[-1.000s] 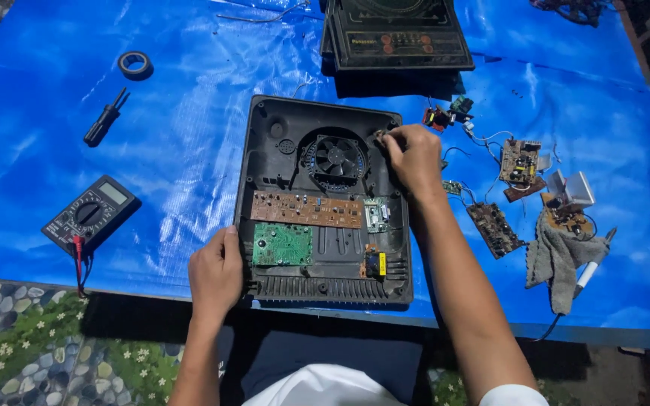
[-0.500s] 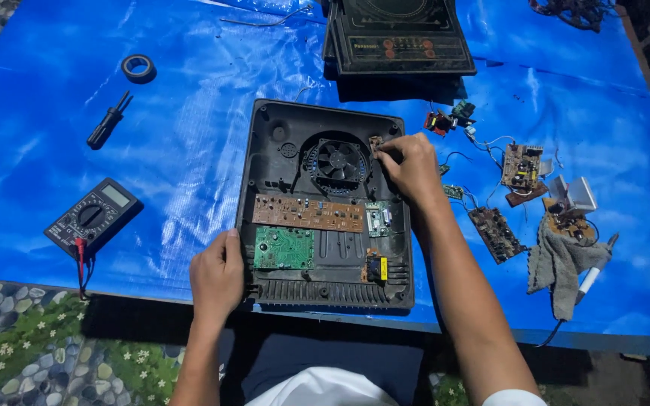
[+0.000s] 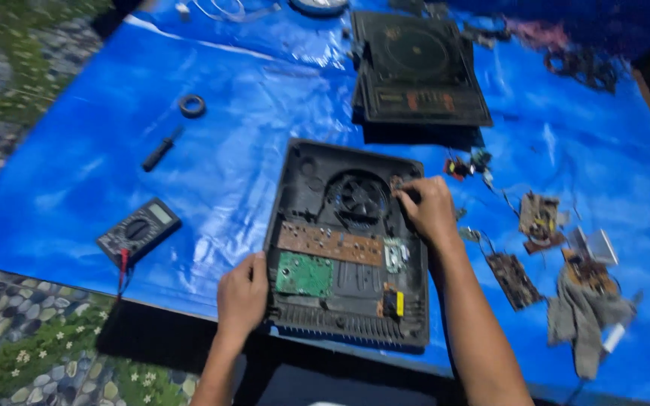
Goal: Inspecting and fitting various circuit boards into the housing of an induction cooker during a repair process.
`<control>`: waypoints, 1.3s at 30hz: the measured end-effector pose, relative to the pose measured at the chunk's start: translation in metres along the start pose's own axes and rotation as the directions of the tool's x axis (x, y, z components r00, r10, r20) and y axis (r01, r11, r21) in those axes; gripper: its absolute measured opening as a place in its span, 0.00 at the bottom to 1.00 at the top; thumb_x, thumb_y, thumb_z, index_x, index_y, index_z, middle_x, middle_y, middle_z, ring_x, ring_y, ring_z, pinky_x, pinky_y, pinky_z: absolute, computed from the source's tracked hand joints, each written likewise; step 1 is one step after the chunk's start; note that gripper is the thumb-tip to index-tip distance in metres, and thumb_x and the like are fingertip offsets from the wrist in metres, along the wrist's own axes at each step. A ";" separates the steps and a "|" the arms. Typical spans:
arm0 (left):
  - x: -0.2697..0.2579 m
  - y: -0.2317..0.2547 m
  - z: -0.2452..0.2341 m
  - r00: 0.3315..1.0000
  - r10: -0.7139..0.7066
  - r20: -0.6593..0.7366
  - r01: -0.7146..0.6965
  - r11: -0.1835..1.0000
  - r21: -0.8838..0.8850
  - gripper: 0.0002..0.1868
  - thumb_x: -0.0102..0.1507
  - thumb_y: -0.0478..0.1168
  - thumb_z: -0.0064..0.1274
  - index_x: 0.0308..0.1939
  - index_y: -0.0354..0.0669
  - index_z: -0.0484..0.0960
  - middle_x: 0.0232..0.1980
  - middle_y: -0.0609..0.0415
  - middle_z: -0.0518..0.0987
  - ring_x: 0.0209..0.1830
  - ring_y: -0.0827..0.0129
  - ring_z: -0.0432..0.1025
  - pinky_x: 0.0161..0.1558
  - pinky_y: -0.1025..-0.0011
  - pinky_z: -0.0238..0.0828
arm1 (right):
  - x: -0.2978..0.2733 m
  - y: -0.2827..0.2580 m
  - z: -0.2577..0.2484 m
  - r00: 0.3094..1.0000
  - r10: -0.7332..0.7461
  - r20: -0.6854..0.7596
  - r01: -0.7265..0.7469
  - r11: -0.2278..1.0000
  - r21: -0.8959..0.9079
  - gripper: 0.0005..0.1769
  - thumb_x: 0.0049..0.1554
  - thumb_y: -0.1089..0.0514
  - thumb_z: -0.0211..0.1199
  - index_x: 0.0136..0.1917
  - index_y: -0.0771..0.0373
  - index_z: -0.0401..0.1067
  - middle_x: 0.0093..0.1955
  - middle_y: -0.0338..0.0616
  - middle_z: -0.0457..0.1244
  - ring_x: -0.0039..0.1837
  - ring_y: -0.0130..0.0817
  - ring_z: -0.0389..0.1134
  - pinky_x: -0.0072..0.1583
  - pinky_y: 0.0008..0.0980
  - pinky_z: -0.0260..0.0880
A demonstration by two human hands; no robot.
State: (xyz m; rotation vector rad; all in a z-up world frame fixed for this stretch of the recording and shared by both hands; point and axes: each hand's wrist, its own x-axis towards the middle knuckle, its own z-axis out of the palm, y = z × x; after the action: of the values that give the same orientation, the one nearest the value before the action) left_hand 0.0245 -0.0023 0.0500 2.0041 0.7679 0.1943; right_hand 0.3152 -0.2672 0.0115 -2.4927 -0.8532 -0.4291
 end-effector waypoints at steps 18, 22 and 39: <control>0.008 -0.016 0.014 0.996 -0.028 -0.080 0.034 0.997 0.073 0.24 0.69 0.53 0.37 0.34 0.45 0.85 0.21 0.49 0.80 0.20 0.57 0.71 0.32 0.61 0.69 | -0.001 -0.022 -0.005 0.982 0.191 0.004 -0.191 0.982 0.003 0.08 0.53 0.57 0.71 0.46 0.61 0.83 0.49 0.43 0.72 0.54 0.40 0.67 0.58 0.39 0.69; 0.010 -0.015 0.013 0.994 -0.069 -0.082 0.074 0.995 0.068 0.26 0.69 0.55 0.37 0.31 0.43 0.83 0.19 0.50 0.77 0.18 0.59 0.67 0.30 0.62 0.66 | 0.000 -0.020 -0.003 0.979 0.203 -0.004 -0.203 0.979 0.006 0.09 0.53 0.57 0.71 0.48 0.60 0.83 0.49 0.42 0.72 0.53 0.37 0.68 0.58 0.37 0.69; 0.013 -0.022 0.017 0.992 -0.034 -0.119 0.039 0.999 0.034 0.28 0.68 0.56 0.38 0.27 0.41 0.81 0.21 0.52 0.77 0.22 0.59 0.67 0.35 0.62 0.67 | 0.001 -0.003 0.009 0.981 0.192 -0.010 -0.192 0.981 -0.004 0.12 0.53 0.55 0.70 0.49 0.59 0.84 0.51 0.42 0.73 0.56 0.43 0.69 0.61 0.40 0.70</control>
State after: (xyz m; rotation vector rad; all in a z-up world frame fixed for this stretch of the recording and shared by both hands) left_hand 0.0320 0.0008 0.0201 2.0248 0.8885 0.2821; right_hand 0.3155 -0.2601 0.0056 -2.5449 -0.6009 -0.3771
